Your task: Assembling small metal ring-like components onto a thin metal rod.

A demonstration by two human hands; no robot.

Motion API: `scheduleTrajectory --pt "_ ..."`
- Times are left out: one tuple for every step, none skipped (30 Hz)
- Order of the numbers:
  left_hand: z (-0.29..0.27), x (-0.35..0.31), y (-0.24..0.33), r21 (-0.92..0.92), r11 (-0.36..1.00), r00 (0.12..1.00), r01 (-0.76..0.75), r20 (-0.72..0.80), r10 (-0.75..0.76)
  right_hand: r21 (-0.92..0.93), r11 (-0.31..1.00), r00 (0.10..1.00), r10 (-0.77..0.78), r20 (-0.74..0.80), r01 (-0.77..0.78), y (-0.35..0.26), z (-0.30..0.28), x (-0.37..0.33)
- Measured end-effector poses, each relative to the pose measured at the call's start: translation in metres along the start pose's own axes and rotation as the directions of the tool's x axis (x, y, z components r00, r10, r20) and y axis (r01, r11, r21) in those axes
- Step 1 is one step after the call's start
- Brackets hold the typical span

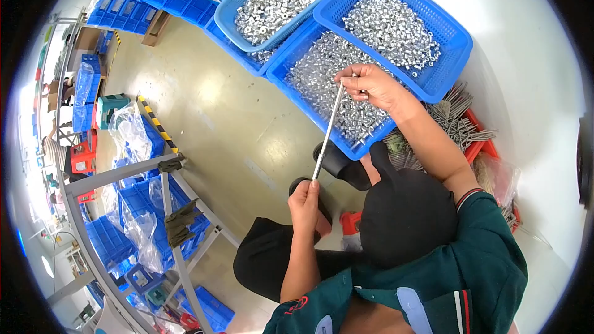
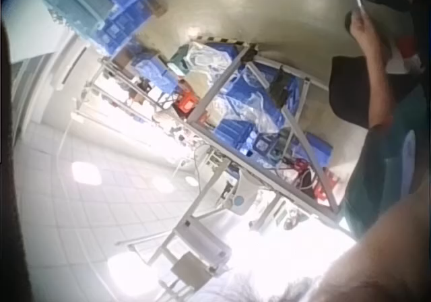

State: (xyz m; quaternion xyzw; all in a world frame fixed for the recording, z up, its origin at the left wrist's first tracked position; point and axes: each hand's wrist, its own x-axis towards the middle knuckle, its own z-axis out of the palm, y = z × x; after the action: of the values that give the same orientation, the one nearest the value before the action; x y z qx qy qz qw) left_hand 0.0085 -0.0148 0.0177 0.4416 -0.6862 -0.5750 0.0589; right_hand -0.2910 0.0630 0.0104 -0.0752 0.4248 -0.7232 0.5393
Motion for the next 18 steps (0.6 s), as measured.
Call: scheduleTrajectory --pt "-0.001 0.0 -0.001 0.001 1.0 1.0 0.0 0.0 0.0 -0.014 1.0 1.0 -0.009 0.026 0.01 -0.001 0.0 0.0" --pt "-0.001 0.0 -0.002 0.002 1.0 1.0 -0.002 0.002 0.002 -0.028 0.999 0.998 -0.019 0.052 0.02 -0.002 0.0 0.0" --pt "-0.001 0.0 -0.002 0.003 1.0 1.0 -0.005 0.004 0.005 -0.027 0.999 0.998 -0.019 0.053 0.02 -0.003 -0.001 0.0" --pt "-0.001 0.0 -0.002 0.004 1.0 1.0 -0.005 0.005 0.005 -0.083 0.996 0.999 -0.024 0.033 0.026 -0.005 -0.001 0.0" --pt "-0.002 0.0 -0.003 -0.007 1.0 1.0 -0.01 0.008 0.01 -0.138 0.99 0.999 -0.029 0.013 0.031 -0.006 -0.001 -0.001" --pt "-0.002 0.0 -0.003 -0.017 1.0 1.0 -0.015 0.012 0.015 -0.137 0.99 0.999 -0.03 0.013 0.032 -0.007 0.0 -0.002" --pt "-0.001 -0.001 -0.003 -0.017 1.0 1.0 -0.016 0.012 0.016 -0.153 0.988 1.0 -0.027 0.004 0.027 -0.009 0.001 -0.003" --pt "-0.001 -0.001 -0.003 -0.019 1.0 1.0 -0.017 0.01 0.017 -0.169 0.985 1.0 -0.023 -0.005 0.022 -0.01 0.003 -0.004" --pt "-0.001 -0.001 -0.003 -0.021 1.0 1.0 -0.018 0.009 0.018 -0.169 0.985 1.0 -0.024 -0.004 0.023 -0.01 0.004 -0.003" --pt "-0.001 -0.001 -0.002 -0.021 1.0 1.0 -0.019 0.009 0.019 -0.181 0.983 1.0 -0.026 -0.015 0.023 -0.009 0.005 -0.003" --pt "0.0 -0.002 -0.002 -0.014 1.0 1.0 -0.017 -0.006 0.017 -0.193 0.981 0.999 -0.028 -0.025 0.022 -0.008 0.005 -0.003" --pt "0.001 -0.002 -0.002 -0.007 1.0 1.0 -0.014 -0.021 0.014 -0.192 0.981 0.999 -0.029 -0.025 0.024 -0.009 0.005 -0.003" --pt "0.0 -0.002 -0.002 -0.006 1.0 1.0 -0.015 -0.021 0.014 -0.276 0.961 0.999 -0.044 -0.025 0.035 -0.01 0.005 -0.003" --pt "-0.001 -0.002 -0.002 -0.006 1.0 1.0 -0.024 -0.013 0.024 -0.358 0.933 0.998 -0.059 -0.024 0.046 -0.011 0.005 -0.003" --pt "-0.001 -0.002 -0.002 -0.006 0.999 0.999 -0.033 -0.006 0.033 -0.357 0.933 0.998 -0.059 -0.024 0.047 -0.009 0.007 -0.004" --pt "-0.001 -0.002 0.001 -0.006 0.999 0.999 -0.033 -0.004 0.033 -0.272 0.962 0.999 -0.038 0.006 0.039 -0.007 0.014 -0.007" --pt "0.001 -0.002 0.005 -0.062 0.998 1.0 0.013 0.023 -0.012 -0.185 0.982 0.999 -0.02 0.037 0.027 -0.005 0.018 -0.008" --pt "0.002 -0.001 0.008 -0.117 0.991 0.997 0.062 0.053 -0.056 -0.184 0.983 0.998 0.008 0.065 0.004 0.009 0.014 -0.003"
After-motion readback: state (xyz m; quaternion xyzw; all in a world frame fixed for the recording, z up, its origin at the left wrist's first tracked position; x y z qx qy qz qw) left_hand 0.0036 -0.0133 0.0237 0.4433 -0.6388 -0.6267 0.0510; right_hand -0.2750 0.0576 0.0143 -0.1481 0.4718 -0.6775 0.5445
